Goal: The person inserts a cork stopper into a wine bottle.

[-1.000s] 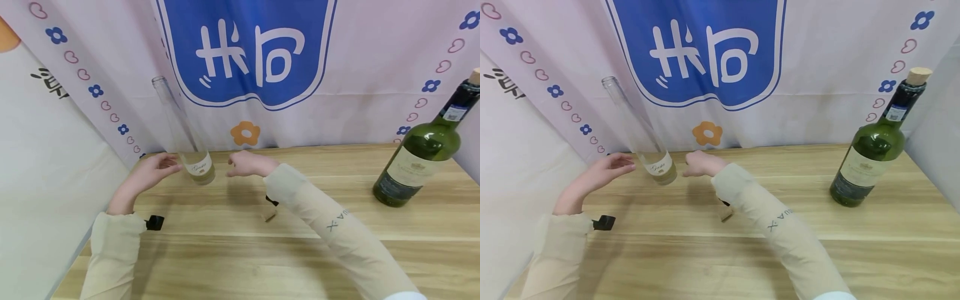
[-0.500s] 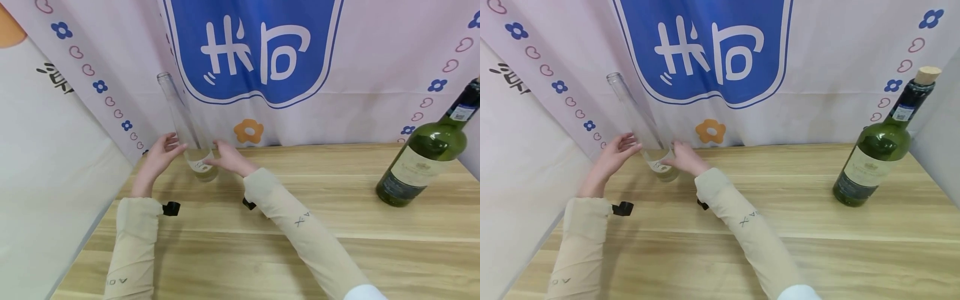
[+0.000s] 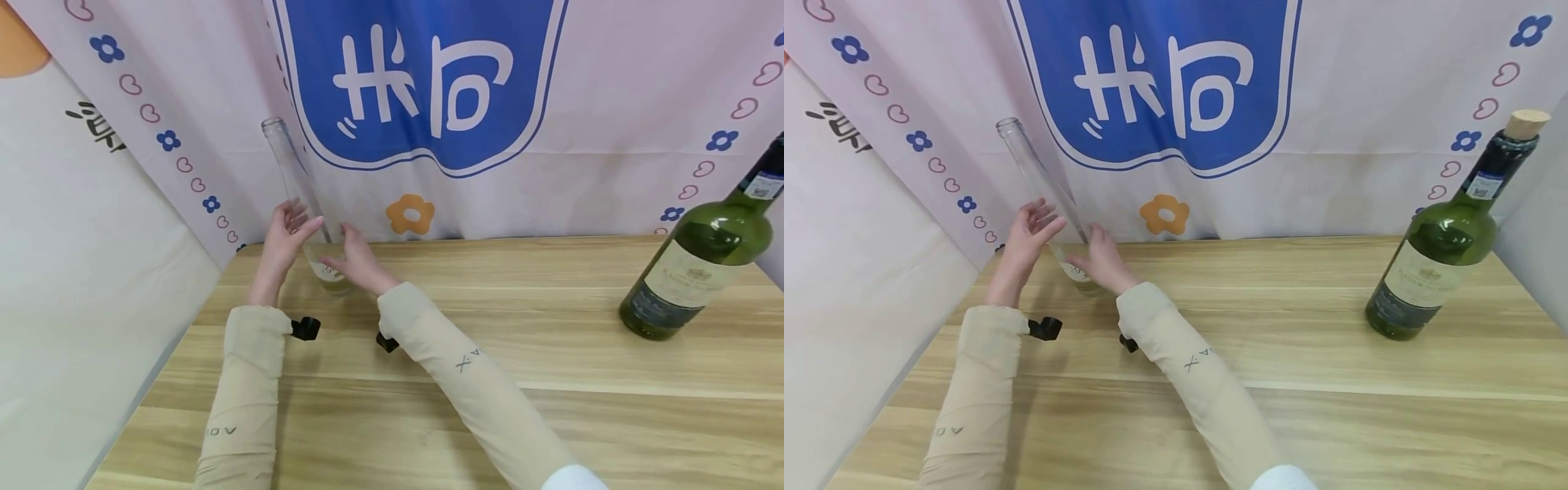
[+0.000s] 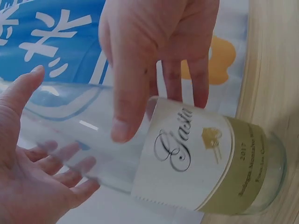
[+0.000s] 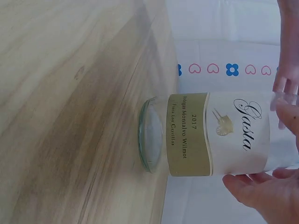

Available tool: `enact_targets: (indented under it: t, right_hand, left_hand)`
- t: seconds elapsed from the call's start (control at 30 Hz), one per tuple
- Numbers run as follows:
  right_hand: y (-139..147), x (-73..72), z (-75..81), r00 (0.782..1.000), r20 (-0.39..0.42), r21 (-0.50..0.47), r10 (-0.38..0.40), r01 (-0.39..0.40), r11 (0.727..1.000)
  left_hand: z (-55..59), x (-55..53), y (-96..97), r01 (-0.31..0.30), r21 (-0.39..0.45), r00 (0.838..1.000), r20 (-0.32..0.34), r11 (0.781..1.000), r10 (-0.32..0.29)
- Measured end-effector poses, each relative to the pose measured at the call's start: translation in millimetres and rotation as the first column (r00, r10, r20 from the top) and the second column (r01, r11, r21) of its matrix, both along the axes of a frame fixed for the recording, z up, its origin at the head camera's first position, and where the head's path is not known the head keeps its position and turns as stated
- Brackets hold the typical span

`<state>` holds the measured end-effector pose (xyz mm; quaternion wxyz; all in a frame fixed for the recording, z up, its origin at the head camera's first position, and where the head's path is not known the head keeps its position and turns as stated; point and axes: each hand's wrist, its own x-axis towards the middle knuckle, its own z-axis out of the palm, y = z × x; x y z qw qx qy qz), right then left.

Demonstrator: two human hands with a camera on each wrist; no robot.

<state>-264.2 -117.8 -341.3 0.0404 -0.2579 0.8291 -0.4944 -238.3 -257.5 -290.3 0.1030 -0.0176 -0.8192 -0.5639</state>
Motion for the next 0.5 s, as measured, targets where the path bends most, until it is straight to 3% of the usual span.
enact_targets:
  t: [0.27,0.5]
  right_hand:
    - [1,0.2,-0.1,1.000,-0.012,-0.012,-0.022,0.022,1.000]
    - [9,4.6,3.1,1.000,-0.007,0.031,-0.005,0.006,1.000]
  left_hand:
    - [-4.8,-9.9,10.2,-0.053,-0.037,0.997,-0.050,0.998,0.051]
    - [-5.6,-1.5,15.3,-0.030,-0.006,0.994,-0.104,1.000,0.029]
